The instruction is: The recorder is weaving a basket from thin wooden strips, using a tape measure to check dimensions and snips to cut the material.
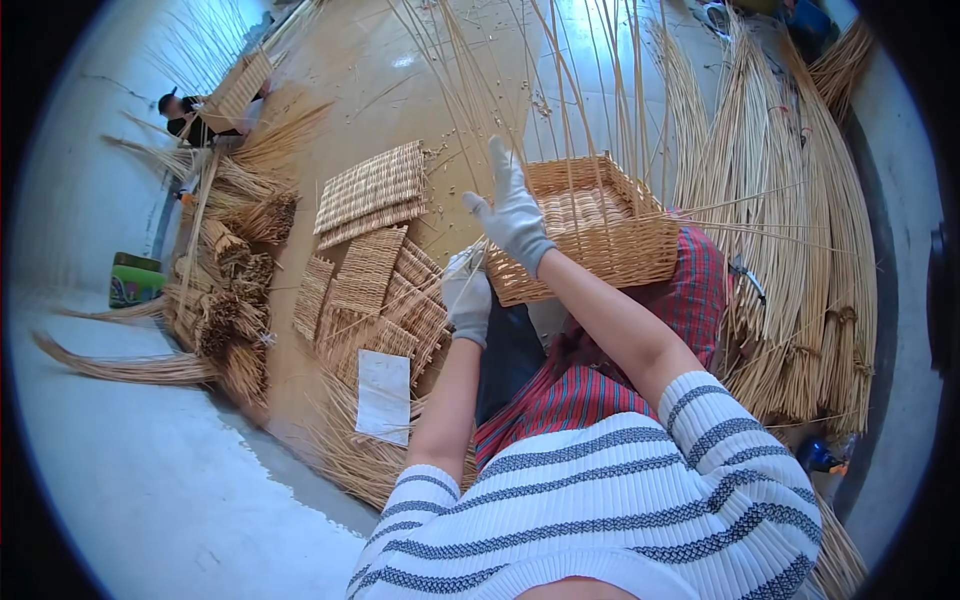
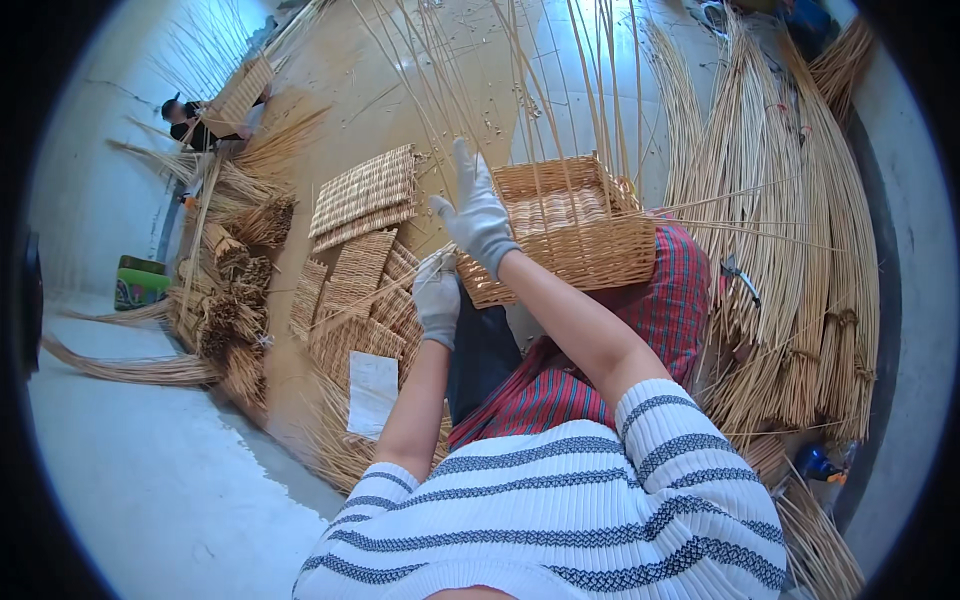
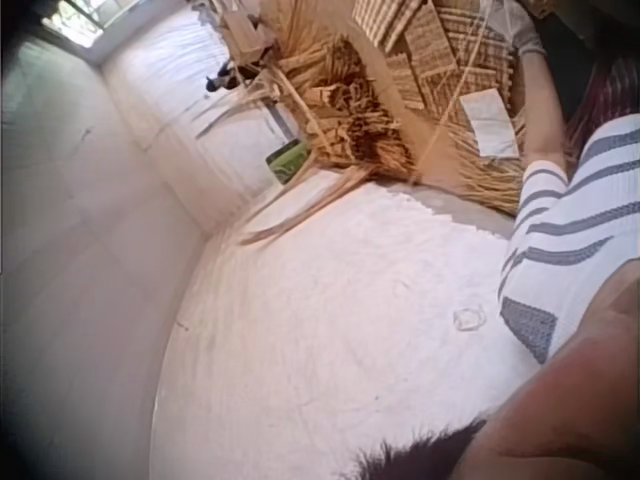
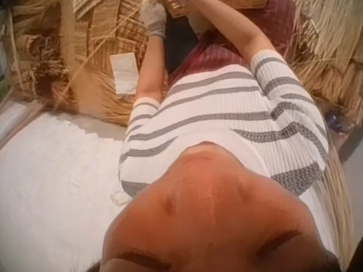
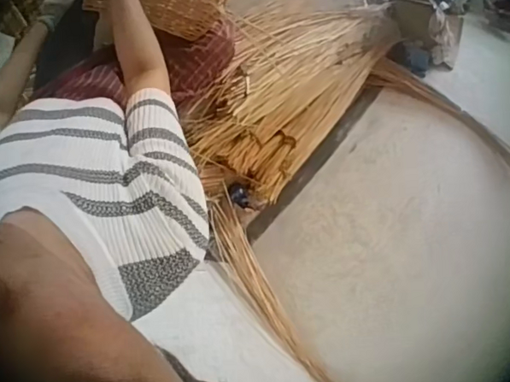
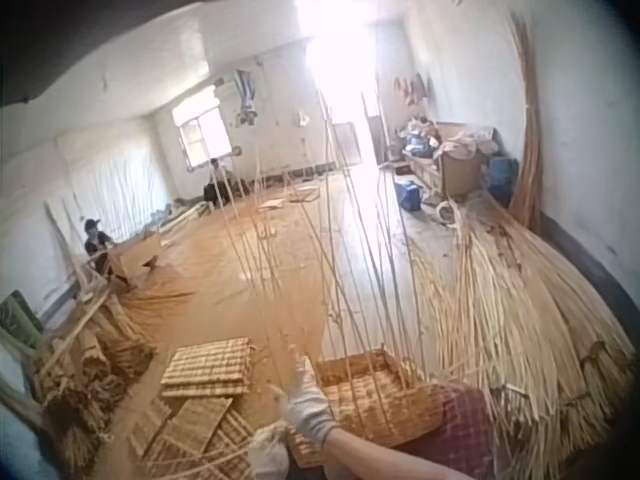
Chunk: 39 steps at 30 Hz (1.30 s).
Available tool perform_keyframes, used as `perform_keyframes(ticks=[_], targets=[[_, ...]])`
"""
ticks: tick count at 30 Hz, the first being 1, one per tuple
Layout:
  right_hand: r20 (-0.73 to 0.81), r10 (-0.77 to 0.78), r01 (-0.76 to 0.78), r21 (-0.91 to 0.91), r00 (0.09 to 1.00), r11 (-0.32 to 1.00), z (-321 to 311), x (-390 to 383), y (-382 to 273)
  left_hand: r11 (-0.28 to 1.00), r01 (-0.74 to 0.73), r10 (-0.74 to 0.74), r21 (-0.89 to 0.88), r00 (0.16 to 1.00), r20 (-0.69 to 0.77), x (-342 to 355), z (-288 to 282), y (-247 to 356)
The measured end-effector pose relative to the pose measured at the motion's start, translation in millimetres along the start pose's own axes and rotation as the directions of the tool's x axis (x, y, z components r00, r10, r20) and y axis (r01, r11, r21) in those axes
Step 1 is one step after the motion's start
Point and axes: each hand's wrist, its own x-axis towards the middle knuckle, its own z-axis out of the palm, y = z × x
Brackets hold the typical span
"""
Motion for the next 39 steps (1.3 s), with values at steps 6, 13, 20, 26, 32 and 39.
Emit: perform_keyframes(ticks=[6, 13, 20, 26, 32, 39], targets=[[-0.033, 0.28, -0.273, -0.355, 0.959, 0.894, 2, 30, -19, 0.944, -0.047, 0.057, 0.326, 0.998, -0.022, -12, 3, 16], [0.154, 0.241, -0.267, 0.181, 0.958, 0.947, -7, 21, -13, 0.979, -0.053, 0.066, 0.197, 0.996, -0.064, -9, 1, 16], [-0.06, -0.084, 0.1, 0.339, 0.995, 0.935, -14, -38, 2, 0.937, -0.138, 0.144, 0.32, 0.99, 0.005, -4, 0, 24], [0.045, 0.174, -0.169, 0.56, 0.984, 0.811, -52, -77, 5, 0.93, -0.199, 0.251, 0.309, 0.958, -0.14, -10, 8, 10], [-0.066, 0.613, -0.585, 0.238, 0.787, 0.776, -121, -80, 17, 0.924, -0.307, 0.269, 0.226, 0.946, 0.183, -34, 12, 57], [0.031, -0.126, 0.113, -0.68, 0.992, 0.724, -59, 28, -3, 0.822, -0.28, 0.178, 0.495, 0.954, 0.243, -32, 41, 61]])
